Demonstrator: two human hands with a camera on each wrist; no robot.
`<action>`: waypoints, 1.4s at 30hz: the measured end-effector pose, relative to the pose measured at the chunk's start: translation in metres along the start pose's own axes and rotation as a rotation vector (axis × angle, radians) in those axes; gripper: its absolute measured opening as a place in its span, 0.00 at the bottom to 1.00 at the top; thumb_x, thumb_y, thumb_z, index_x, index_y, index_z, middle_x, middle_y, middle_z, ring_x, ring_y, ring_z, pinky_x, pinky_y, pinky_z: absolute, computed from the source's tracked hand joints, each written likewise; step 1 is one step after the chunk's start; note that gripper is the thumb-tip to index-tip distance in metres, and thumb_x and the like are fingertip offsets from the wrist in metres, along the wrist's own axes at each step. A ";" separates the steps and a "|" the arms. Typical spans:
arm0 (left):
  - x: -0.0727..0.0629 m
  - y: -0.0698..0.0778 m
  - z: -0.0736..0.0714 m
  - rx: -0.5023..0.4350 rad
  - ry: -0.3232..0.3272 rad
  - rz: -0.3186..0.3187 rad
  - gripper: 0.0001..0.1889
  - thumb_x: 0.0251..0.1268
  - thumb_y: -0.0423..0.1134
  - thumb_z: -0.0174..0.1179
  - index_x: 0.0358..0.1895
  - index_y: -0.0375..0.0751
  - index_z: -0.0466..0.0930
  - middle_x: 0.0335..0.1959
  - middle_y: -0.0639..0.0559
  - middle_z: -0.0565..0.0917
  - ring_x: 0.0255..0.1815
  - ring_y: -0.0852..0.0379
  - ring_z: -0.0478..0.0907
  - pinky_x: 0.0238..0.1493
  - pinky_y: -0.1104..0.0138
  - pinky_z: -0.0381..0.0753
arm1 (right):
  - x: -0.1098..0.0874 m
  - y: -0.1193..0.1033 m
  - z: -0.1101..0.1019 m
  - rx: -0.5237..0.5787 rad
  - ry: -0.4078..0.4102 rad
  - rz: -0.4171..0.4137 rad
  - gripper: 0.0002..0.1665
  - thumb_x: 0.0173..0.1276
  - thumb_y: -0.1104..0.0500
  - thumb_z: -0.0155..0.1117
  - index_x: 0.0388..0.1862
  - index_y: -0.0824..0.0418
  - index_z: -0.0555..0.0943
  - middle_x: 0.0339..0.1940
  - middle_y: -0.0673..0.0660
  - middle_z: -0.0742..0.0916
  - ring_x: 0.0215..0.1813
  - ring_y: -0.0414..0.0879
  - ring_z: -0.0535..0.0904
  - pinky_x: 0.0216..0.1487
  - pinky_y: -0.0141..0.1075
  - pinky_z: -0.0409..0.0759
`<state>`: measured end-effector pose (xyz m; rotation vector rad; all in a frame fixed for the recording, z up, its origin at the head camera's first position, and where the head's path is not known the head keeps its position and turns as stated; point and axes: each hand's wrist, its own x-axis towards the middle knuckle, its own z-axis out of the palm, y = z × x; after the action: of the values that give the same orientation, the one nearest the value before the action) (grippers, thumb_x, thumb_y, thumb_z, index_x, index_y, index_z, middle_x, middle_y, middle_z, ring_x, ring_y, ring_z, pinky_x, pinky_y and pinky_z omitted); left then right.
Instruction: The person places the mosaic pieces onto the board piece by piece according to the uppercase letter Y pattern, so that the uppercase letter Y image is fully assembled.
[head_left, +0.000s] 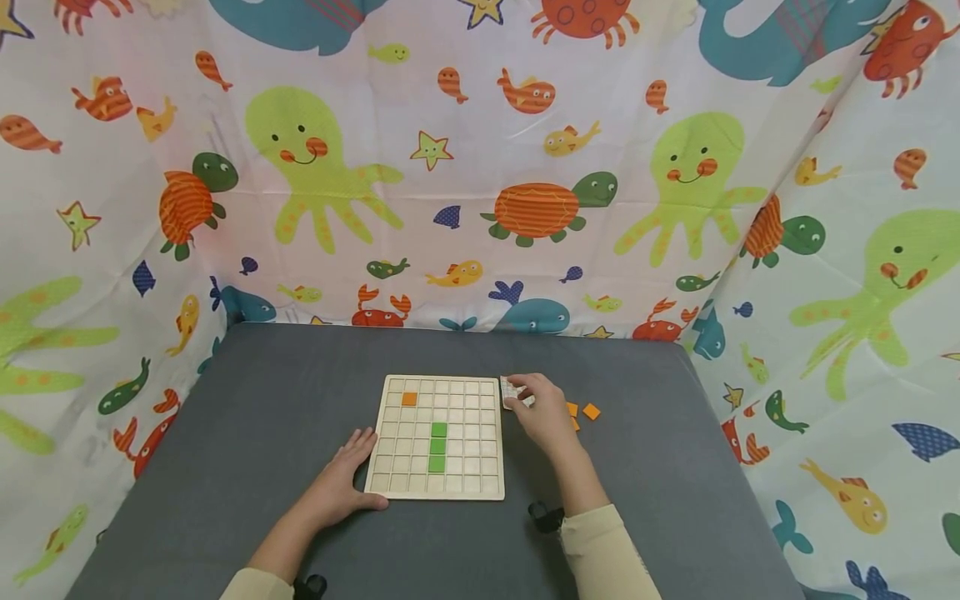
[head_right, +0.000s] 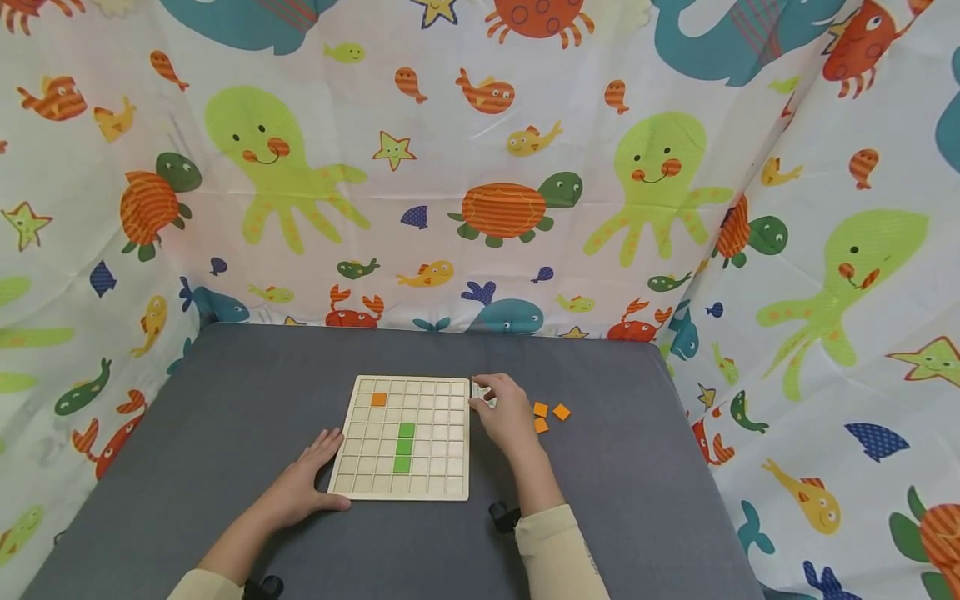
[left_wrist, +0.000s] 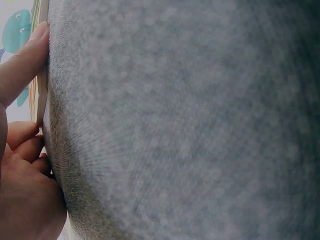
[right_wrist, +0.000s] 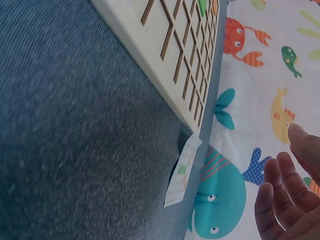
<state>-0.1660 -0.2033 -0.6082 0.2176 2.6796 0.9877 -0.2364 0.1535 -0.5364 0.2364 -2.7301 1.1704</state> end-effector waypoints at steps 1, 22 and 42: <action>0.000 0.000 0.000 0.000 0.000 0.002 0.65 0.38 0.56 0.82 0.81 0.39 0.52 0.83 0.43 0.52 0.84 0.40 0.41 0.81 0.42 0.45 | 0.000 0.001 -0.001 -0.007 0.000 0.008 0.21 0.65 0.61 0.74 0.57 0.57 0.85 0.51 0.54 0.86 0.47 0.51 0.84 0.42 0.42 0.86; -0.001 0.001 -0.001 0.008 -0.004 -0.007 0.65 0.38 0.55 0.82 0.81 0.39 0.53 0.83 0.43 0.52 0.84 0.40 0.41 0.81 0.42 0.45 | -0.007 0.027 -0.019 -0.041 0.043 0.055 0.20 0.66 0.60 0.73 0.57 0.57 0.85 0.52 0.57 0.87 0.48 0.52 0.85 0.45 0.46 0.87; -0.001 0.003 -0.002 0.005 -0.009 0.001 0.65 0.39 0.54 0.82 0.81 0.38 0.52 0.83 0.42 0.51 0.84 0.39 0.41 0.81 0.42 0.44 | -0.010 0.057 -0.051 -0.050 0.077 0.095 0.22 0.65 0.57 0.74 0.58 0.58 0.84 0.55 0.61 0.86 0.51 0.55 0.85 0.47 0.50 0.87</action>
<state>-0.1652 -0.2023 -0.6045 0.2231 2.6747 0.9781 -0.2346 0.2302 -0.5436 0.0552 -2.7257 1.1078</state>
